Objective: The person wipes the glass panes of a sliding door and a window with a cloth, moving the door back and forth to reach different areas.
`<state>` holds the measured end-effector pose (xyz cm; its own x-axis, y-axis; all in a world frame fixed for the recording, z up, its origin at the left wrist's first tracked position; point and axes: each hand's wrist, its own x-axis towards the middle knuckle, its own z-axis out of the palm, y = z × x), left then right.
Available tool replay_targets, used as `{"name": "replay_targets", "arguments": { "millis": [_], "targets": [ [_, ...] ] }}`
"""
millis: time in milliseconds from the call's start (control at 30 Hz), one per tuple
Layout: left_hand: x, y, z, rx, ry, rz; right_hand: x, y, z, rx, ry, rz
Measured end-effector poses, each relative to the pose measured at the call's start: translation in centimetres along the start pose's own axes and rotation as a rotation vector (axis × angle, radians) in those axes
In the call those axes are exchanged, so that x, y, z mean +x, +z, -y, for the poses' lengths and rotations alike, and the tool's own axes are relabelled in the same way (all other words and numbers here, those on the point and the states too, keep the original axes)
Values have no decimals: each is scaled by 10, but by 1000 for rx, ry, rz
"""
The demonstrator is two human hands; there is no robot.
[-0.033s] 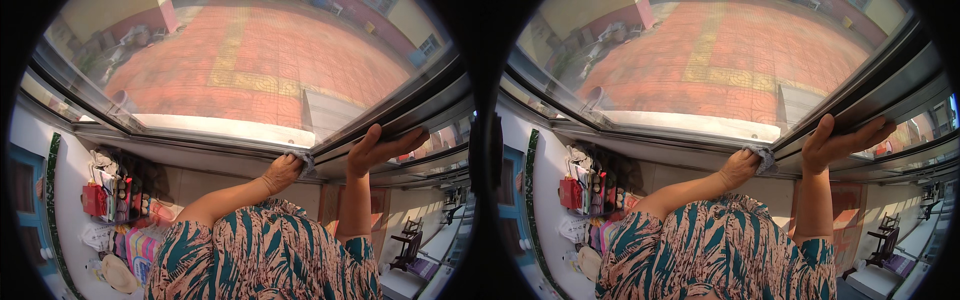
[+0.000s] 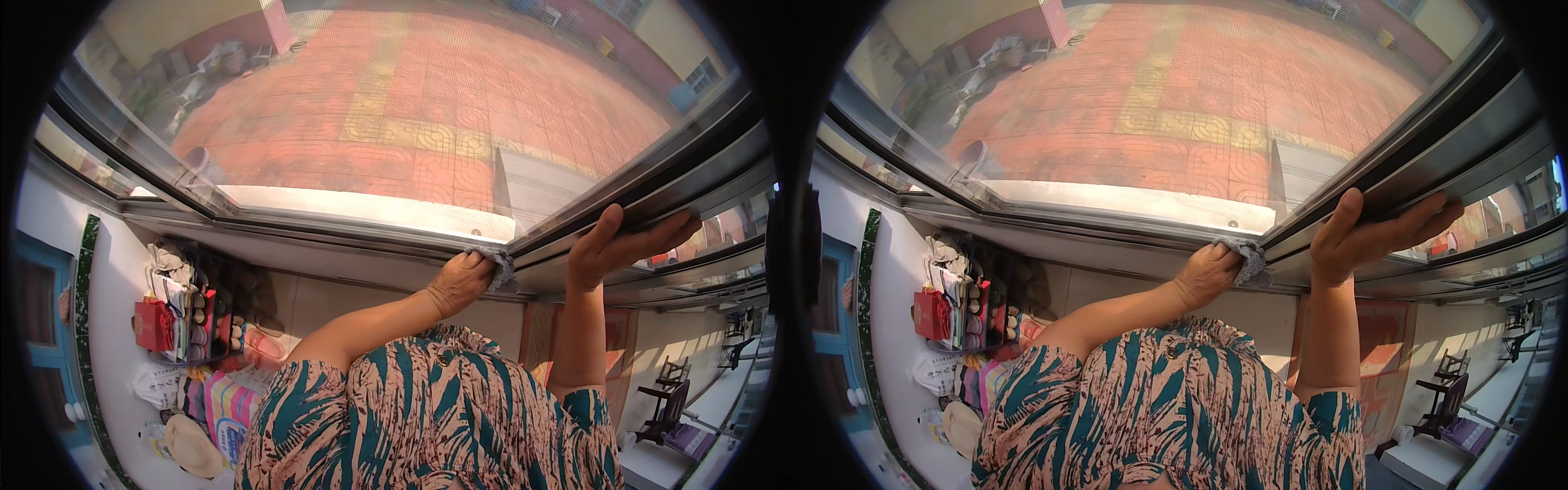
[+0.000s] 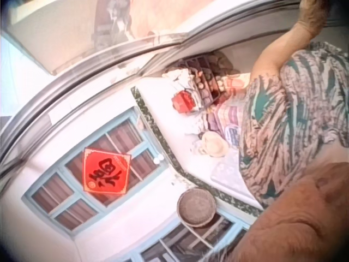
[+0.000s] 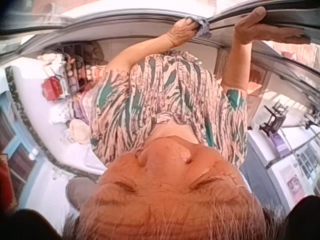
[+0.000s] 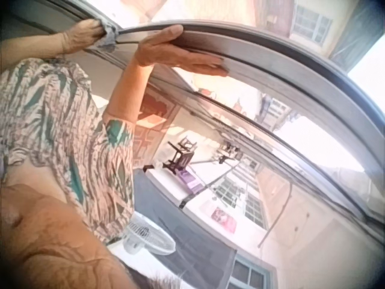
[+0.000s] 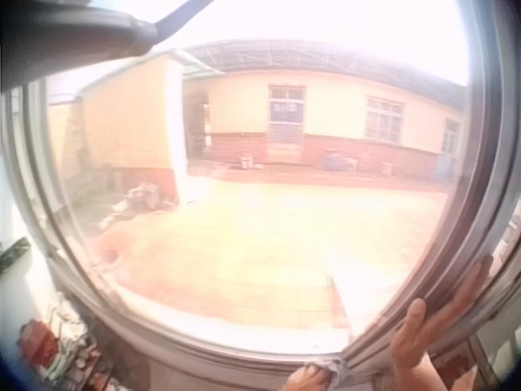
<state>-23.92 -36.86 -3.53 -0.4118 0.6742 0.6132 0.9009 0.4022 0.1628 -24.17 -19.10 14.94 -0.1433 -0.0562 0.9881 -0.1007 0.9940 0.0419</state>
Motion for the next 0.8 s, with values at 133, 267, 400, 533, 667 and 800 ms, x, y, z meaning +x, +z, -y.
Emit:
{"name": "replay_targets", "arguments": {
  "millis": [133,267,400,533,667,800],
  "targets": [
    [-29,-15,17,-2,-135,-55,-5,0,-4,14,26,-9],
    [-90,-70,53,100,-428,-191,-2,-3,-4,-24,19,23],
    [-147,-128,101,11,-969,-493,-3,-2,-7,-22,36,-7],
    [-205,-180,176,463,-1115,-765,-5,1,-15,37,16,-41],
    [-204,-198,206,223,-1431,-841,-2,-3,-19,-26,-37,-23],
    [-164,-158,180,133,-1267,-975,-5,-1,-17,14,-20,-18]
  ]
}}
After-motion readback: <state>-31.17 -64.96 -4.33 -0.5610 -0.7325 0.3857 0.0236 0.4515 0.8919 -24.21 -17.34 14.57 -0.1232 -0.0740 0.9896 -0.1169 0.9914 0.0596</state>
